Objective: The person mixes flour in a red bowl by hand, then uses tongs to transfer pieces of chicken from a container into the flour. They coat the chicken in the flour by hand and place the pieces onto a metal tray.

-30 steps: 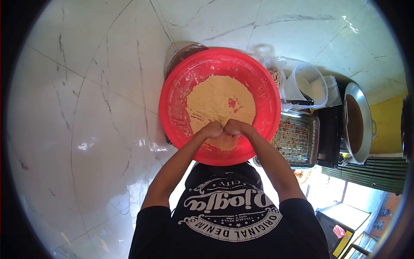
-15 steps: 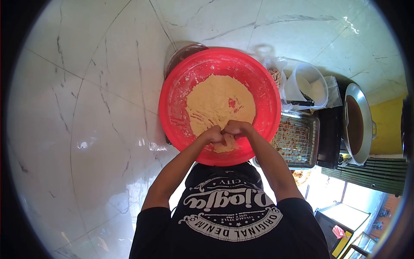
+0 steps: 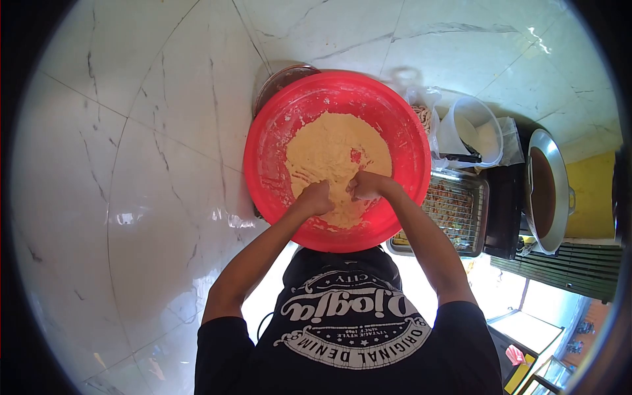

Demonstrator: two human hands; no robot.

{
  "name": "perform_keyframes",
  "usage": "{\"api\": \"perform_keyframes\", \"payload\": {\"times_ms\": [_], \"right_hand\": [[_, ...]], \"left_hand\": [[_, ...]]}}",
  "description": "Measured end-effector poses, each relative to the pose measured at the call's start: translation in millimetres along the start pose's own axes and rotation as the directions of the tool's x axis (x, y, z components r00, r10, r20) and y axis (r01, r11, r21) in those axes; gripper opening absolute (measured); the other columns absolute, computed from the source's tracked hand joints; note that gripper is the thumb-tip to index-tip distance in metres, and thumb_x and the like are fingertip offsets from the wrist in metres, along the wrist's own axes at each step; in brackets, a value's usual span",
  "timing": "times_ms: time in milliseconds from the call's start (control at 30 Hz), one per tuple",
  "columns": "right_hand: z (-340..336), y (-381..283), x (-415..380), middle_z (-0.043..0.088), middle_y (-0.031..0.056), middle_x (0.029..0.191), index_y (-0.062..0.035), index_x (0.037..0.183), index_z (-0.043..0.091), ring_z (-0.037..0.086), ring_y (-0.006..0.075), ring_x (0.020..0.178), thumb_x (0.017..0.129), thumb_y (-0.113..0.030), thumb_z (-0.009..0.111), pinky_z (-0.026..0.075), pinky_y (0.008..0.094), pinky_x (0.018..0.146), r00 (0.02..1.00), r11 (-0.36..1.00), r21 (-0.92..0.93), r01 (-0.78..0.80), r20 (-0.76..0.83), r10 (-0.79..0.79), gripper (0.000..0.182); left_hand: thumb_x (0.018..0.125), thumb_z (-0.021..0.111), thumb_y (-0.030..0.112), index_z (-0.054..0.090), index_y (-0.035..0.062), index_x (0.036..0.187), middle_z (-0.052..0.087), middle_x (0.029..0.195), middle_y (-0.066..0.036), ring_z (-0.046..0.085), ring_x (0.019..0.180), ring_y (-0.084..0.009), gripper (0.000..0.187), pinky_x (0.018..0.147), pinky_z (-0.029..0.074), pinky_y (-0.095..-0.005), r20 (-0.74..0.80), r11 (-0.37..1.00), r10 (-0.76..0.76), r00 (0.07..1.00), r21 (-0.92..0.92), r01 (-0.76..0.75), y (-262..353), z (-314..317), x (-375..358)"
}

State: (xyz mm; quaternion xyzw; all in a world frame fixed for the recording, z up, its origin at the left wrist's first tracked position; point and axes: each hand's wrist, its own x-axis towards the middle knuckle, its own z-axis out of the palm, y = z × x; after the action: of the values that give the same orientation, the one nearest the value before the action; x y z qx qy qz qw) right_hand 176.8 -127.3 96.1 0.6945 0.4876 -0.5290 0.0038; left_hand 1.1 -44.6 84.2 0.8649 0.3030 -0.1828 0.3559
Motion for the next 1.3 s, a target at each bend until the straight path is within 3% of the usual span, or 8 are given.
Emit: {"api": "perform_keyframes", "payload": {"times_ms": [67,133,233,367,867,967,1033,1300], "right_hand": [[10.4,0.8,7.1,0.067,0.0142,0.088,-0.0002,0.111,0.061,0.065,0.0218,0.087,0.067,-0.017,0.072,0.053,0.0357,0.065,0.995,0.997,0.032,-0.069,-0.072,0.072,0.048],[26.0,5.0,14.9,0.067,0.0197,0.092,0.0021,0.094,0.066,0.066,0.0301,0.083,0.066,-0.016,0.072,0.051,0.0357,0.069,0.998,0.981,-0.184,-0.068,-0.021,0.065,0.034],[46.3,-2.1,14.8,0.067,0.0194,0.092,0.0014,0.093,0.067,0.066,0.0295,0.082,0.063,-0.018,0.076,0.052,0.0365,0.070,0.993,0.988,0.148,-0.044,0.117,0.027,0.037],[43.5,-3.7,8.4,0.067,0.0191,0.092,0.0016,0.095,0.067,0.066,0.0290,0.084,0.062,-0.017,0.078,0.052,0.0363,0.072,0.994,0.987,-0.153,0.047,-0.086,-0.061,0.039],[51.3,-20.2,4.8,0.065,0.0190,0.101,-0.0011,0.107,0.063,0.062,0.0323,0.098,0.057,-0.021,0.080,0.050,0.0363,0.084,0.996,0.970,-0.241,0.033,-0.072,-0.052,0.057],[62.6,-12.0,17.2,0.065,0.0187,0.101,-0.0025,0.107,0.062,0.062,0.0332,0.097,0.056,-0.019,0.081,0.050,0.0382,0.081,0.999,0.985,-0.175,0.000,-0.033,-0.006,0.057],[50.6,-14.3,-2.4,0.066,0.0174,0.098,-0.0038,0.103,0.063,0.062,0.0332,0.095,0.059,-0.014,0.078,0.050,0.0394,0.080,0.991,0.982,-0.152,0.113,-0.060,-0.123,0.048],[17.9,4.0,-9.7,0.066,0.0183,0.094,-0.0025,0.100,0.064,0.064,0.0321,0.089,0.066,-0.008,0.070,0.050,0.0381,0.076,0.962,0.965,0.046,0.257,-0.102,-0.252,0.035]], "left_hand": [[0.064,0.079,0.023,0.054,-0.0001,0.107,0.062,0.099,-0.021,0.062,0.087,-0.0358,0.054,0.074,0.050,-0.0400,-0.101,0.996,0.004,0.995,0.090,0.005,-2.5,11.8,-0.9],[0.066,0.079,0.027,0.059,-0.0022,0.104,0.052,0.119,-0.027,0.054,0.109,-0.0372,0.052,0.086,0.049,-0.0415,0.144,0.964,-0.105,0.984,0.260,0.065,13.1,20.5,-1.4],[0.069,0.075,0.025,0.061,-0.0010,0.102,0.058,0.108,-0.026,0.059,0.101,-0.0370,0.044,0.082,0.051,-0.0431,0.081,0.990,-0.050,0.995,0.136,0.038,35.2,25.8,-5.7],[0.074,0.067,0.020,0.064,-0.0008,0.096,0.063,0.096,-0.023,0.063,0.091,-0.0375,0.031,0.077,0.052,-0.0437,0.003,0.991,-0.122,0.993,-0.051,0.122,38.6,23.9,-11.0],[0.080,0.059,0.019,0.060,-0.0032,0.099,0.063,0.099,-0.020,0.056,0.104,-0.0350,0.029,0.082,0.048,-0.0501,-0.150,0.939,0.108,0.983,0.340,-0.051,-0.9,65.2,8.7],[0.080,0.059,0.020,0.060,-0.0037,0.097,0.064,0.096,-0.022,0.060,0.098,-0.0364,0.029,0.078,0.050,-0.0478,0.072,0.858,0.228,0.971,0.457,-0.235,3.4,51.1,-2.3],[0.078,0.061,0.020,0.061,-0.0044,0.095,0.064,0.091,-0.024,0.063,0.090,-0.0377,0.030,0.075,0.051,-0.0456,0.109,0.979,0.159,0.981,0.113,-0.171,8.0,31.2,-8.9],[0.075,0.058,0.013,0.062,-0.0051,0.092,0.063,0.093,-0.027,0.063,0.090,-0.0392,0.025,0.078,0.050,-0.0438,0.029,0.993,0.059,0.998,-0.101,-0.056,21.9,-2.6,-13.7]]}}
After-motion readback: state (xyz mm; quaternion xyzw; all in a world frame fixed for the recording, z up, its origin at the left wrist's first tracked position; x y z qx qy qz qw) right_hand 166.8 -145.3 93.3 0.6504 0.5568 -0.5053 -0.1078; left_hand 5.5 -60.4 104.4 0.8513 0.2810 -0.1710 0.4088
